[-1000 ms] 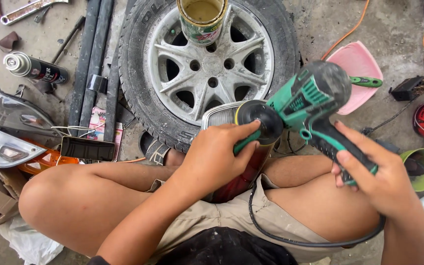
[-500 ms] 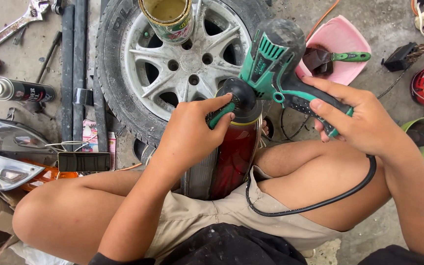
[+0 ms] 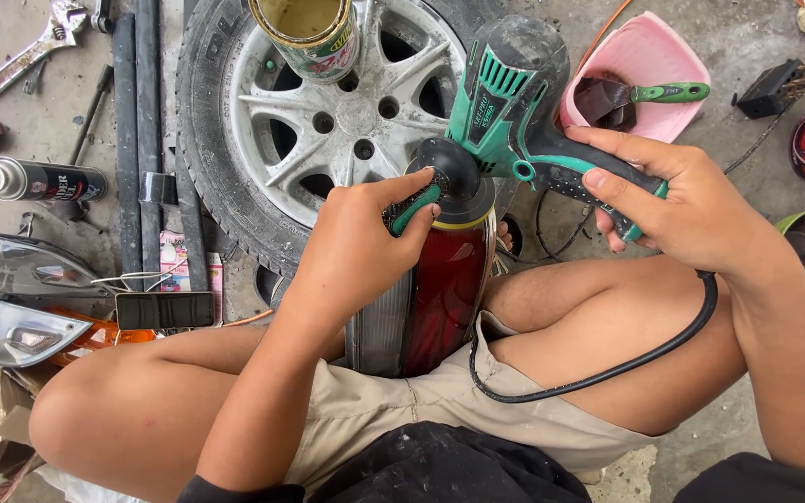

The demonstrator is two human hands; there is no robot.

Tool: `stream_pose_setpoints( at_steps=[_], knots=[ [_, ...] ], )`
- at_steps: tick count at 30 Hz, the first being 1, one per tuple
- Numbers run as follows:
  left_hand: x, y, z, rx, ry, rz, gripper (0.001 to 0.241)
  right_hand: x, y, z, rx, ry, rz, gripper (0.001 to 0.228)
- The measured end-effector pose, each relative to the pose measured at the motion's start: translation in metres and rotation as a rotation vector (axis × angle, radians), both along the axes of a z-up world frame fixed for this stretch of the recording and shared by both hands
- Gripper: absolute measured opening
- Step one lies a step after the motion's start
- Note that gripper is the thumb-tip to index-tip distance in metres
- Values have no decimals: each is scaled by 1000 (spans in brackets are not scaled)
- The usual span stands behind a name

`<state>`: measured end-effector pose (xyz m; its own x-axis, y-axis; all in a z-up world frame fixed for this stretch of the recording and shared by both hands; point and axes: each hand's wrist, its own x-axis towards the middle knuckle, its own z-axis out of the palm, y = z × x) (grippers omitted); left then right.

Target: The person uses a green electric polisher to buff the surface of a red and clear car taillight. They hold the taillight steady with one hand while moving the polisher across the lens with the other, working on different sections throughout the clip.

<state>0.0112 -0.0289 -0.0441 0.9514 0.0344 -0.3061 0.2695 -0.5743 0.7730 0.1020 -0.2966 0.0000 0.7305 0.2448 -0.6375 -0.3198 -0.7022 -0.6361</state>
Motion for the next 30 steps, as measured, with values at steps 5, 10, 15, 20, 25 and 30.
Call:
stream_pose_setpoints(
  at_steps=[5, 10, 15, 20, 25, 30],
  knots=[
    [-2, 1, 7, 8, 47, 5, 41, 0, 2, 1, -6, -20, 29, 55],
    [-16, 8, 28, 25, 125, 32, 44, -7, 7, 3, 64, -28, 84, 56],
    [-44, 17, 40, 87, 13, 29, 42, -14, 17, 9, 133, 36, 120, 58],
    [-49, 20, 46, 106, 9, 50, 41, -13, 25, 12, 130, 68, 147, 58],
    [-35, 13, 32, 91, 18, 35, 43, -6, 16, 4, 135, 15, 116, 56],
    [-17, 4, 26, 55, 52, 17, 43, -1, 7, 6, 9, 7, 85, 56]
  ],
)
